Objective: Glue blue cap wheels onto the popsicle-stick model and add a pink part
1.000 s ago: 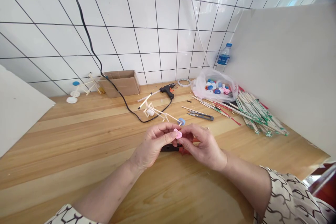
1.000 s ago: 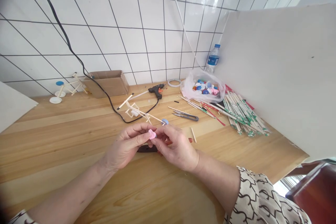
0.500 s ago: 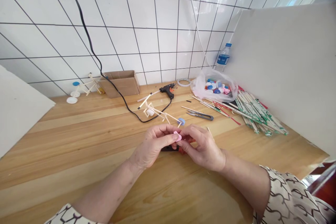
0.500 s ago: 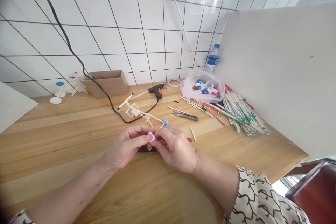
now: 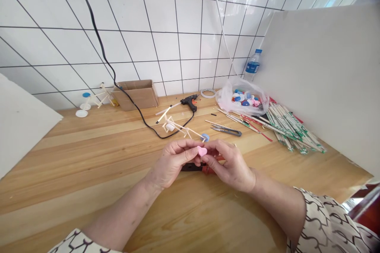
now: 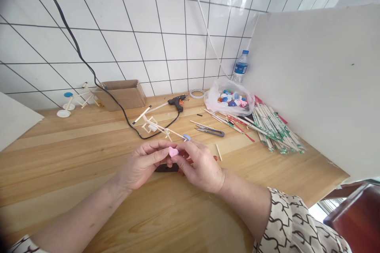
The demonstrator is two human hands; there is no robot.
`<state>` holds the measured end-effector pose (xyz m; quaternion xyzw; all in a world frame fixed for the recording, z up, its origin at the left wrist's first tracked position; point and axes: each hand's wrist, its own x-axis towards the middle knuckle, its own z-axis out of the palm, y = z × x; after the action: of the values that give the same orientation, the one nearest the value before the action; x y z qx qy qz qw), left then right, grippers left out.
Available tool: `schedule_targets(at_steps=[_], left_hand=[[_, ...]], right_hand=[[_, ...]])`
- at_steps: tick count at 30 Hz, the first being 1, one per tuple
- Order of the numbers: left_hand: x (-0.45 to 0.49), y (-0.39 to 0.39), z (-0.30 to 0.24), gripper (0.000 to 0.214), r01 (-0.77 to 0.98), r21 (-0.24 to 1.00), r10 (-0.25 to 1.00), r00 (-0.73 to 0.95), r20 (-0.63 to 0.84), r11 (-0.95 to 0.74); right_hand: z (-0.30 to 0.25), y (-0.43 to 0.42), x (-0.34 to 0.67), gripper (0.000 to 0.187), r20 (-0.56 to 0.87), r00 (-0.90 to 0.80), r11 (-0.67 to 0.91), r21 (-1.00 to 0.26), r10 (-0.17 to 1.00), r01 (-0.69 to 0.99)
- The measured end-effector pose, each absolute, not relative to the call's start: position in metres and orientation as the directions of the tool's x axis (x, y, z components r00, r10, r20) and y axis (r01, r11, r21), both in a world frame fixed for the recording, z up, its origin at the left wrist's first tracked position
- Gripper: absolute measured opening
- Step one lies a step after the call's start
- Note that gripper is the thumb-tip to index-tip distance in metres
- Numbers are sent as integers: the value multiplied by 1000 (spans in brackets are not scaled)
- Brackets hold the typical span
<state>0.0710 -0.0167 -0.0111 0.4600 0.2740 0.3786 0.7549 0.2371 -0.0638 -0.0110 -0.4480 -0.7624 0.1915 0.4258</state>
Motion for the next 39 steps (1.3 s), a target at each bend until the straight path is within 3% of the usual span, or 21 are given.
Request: schedule_targets(at_steps=[5,9,17,27,31,34,39], left_hand=[[73,-18,-8,19,-320,904,855,511,-87,283],[76,-22,-7,16,-334,903,865,496,-74,269],[83,-29,-10,10,-407,883,900,434,-40,236],[82,-33,-13,13,-410,879,904,424,-52,243],[78,-28,-14,14,-392,881,884,463,-60,265],[76,-24,-13,18,-362,899,876,480,-49,248],[76,-22,-13,14,-259,953,877,480,-14,157]], right_hand=[[-9,-66,236,20,573,-193,574,-616,796,540],[-11,-66,235,17,610,-156,568,-570,777,594],[-13,-72,227,4,528,-18,442,-692,849,571],[-15,-76,226,7,476,4,378,-703,879,603],[-7,-75,228,19,327,-13,300,-849,945,435],[2,-73,229,28,99,-31,103,-968,995,228],[7,-70,227,32,-50,-57,-41,-987,997,155]])
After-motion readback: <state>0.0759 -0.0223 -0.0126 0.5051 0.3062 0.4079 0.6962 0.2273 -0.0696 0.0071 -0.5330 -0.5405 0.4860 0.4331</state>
